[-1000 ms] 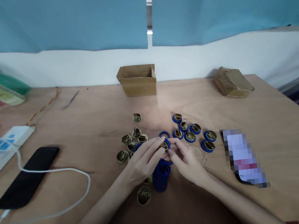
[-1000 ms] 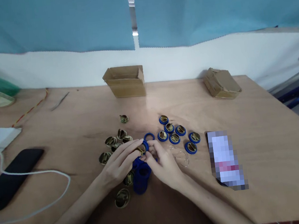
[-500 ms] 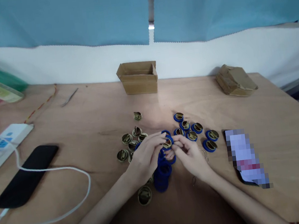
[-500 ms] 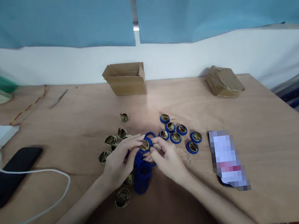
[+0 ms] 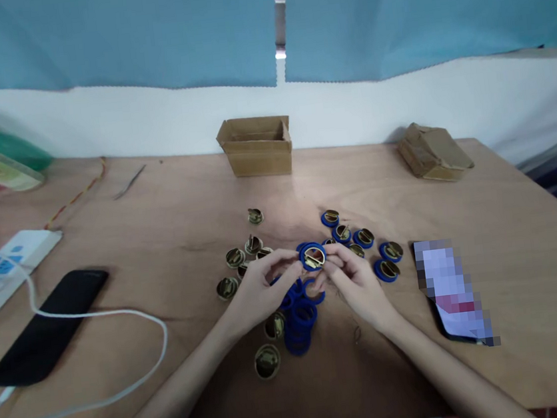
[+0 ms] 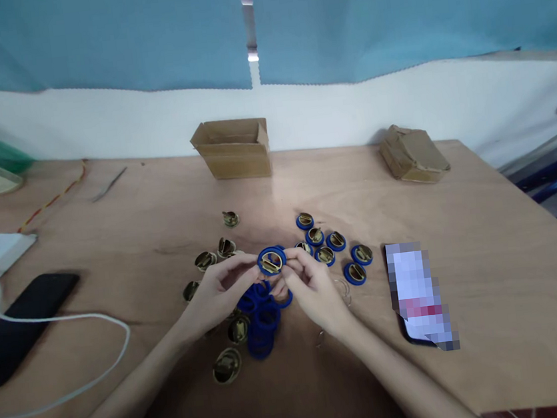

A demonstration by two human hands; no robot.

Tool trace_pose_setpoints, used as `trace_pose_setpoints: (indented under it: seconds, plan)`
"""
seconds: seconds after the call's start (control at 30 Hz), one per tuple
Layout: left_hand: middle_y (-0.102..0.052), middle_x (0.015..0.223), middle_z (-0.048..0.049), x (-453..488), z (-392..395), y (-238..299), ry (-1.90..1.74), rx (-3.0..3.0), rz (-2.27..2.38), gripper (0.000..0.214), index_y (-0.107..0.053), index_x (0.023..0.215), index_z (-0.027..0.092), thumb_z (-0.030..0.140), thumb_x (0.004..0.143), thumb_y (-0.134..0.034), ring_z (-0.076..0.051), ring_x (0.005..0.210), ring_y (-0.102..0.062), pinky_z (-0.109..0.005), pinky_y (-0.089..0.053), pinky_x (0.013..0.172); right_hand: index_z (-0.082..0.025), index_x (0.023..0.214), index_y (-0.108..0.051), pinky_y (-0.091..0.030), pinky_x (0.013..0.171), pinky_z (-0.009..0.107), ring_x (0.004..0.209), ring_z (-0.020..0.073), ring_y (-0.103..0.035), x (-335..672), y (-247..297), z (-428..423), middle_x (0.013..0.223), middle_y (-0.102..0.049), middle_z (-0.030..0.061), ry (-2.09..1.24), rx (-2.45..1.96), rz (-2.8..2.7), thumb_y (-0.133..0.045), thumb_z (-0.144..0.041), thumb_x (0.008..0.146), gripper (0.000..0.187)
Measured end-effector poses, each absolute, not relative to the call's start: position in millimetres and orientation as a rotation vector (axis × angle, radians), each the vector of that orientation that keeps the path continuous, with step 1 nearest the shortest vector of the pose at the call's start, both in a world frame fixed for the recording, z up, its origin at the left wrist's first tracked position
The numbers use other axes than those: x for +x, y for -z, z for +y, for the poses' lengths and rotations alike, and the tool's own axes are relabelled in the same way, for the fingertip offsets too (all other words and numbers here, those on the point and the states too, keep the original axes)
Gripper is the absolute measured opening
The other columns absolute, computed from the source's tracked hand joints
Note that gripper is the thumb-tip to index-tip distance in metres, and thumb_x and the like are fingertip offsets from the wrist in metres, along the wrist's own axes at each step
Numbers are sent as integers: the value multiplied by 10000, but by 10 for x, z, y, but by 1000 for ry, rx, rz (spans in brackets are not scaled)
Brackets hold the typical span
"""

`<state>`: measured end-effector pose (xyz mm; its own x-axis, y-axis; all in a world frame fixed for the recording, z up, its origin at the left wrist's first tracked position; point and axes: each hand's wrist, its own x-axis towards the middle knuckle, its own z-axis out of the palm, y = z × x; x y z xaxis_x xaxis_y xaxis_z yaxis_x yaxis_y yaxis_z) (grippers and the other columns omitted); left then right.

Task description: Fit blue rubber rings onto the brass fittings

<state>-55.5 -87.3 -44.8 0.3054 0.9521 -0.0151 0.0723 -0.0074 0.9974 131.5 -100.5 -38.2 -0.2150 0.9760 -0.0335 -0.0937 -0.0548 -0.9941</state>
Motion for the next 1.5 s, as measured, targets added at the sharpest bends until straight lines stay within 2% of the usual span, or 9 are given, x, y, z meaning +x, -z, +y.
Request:
trace_pose_setpoints:
  seconds: [0.27,0.57,0.93,1.27,1.5]
  plan:
    - [-737,856,-48,-589,-873,447,-888,1524,1058,272,-729,991,157,370,981,-560,-170,771,-664,-259,-513,701,-212,1003,-610,-593,613,282,596,145,-694,1317,395,-1024,721,-710,-5,-1408,-1082,-1310,-576,-377,947,177]
    - [-715,795,-28,-600,-877,436,-855,1582,1068,261,-717,959,155,370,979,-569,-145,697,-634,-232,-489,642,-222,989,-623,-597,631,291,624,152,-690,1326,400,-1040,717,-697,-12,-1387,-1117,-1329,-587,-367,937,159]
    - [-703,827,-28,-621,-866,439,-840,1666,1068,239,-707,921,154,312,972,-536,-150,739,-626,-243,-480,689,-221,996,-614,-584,627,284,622,151,-685,1327,471,-1062,687,-680,-24,-1377,-1127,-1357,-575,-328,937,128]
    - [-655,730,-9,-626,-856,462,-884,1683,1079,257,-698,839,155,311,967,-538,-134,674,-580,-228,-452,640,-228,971,-607,-596,628,300,627,159,-695,1313,442,-1071,723,-712,-9,-1411,-1104,-1361,-582,-364,940,142]
    - [-612,694,10,-636,-865,437,-841,1702,1066,246,-685,823,157,290,963,-534,-114,621,-523,-216,-403,593,-215,925,-699,-593,615,286,628,160,-696,1387,377,-1032,705,-713,0,-1302,-1136,-1459,-568,-365,957,202]
